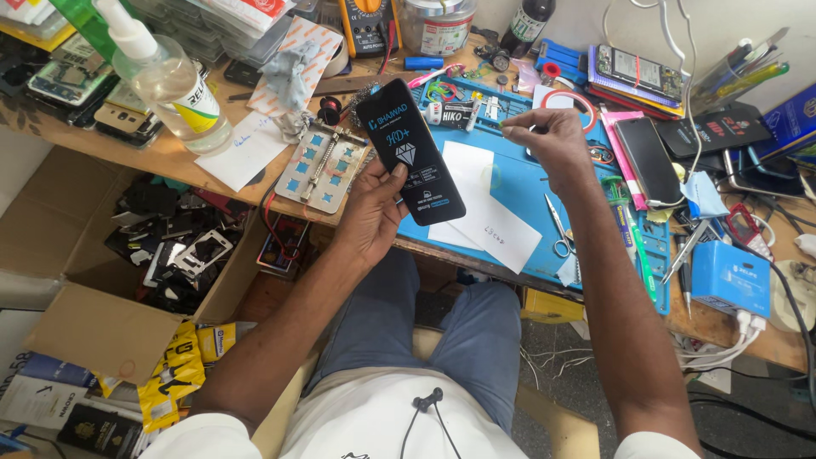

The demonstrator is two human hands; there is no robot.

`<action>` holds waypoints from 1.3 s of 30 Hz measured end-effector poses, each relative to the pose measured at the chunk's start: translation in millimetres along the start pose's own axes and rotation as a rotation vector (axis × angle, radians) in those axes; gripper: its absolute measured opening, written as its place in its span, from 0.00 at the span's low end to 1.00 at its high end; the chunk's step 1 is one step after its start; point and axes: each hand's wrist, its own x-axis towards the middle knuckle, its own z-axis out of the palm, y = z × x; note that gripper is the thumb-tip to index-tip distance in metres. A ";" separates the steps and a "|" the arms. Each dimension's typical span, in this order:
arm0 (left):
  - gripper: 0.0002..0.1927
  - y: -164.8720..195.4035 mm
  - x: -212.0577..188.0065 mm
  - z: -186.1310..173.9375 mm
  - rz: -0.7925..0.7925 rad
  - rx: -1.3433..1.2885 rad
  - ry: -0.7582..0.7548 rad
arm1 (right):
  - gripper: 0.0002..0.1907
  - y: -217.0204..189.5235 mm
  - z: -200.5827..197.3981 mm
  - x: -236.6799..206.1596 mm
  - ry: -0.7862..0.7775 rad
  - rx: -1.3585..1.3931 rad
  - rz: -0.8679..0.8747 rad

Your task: The person works on a disassembled smartphone at a repair bench, using tweezers to adjust internal components and a cloth to wipe the device. They then secure the phone with rubber bands and connect a charging cable to test it.

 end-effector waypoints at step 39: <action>0.09 -25.8 -7.9 8.4 0.071 -0.026 -0.027 | 0.34 -142.8 36.2 -168.3 0.293 -0.515 -0.405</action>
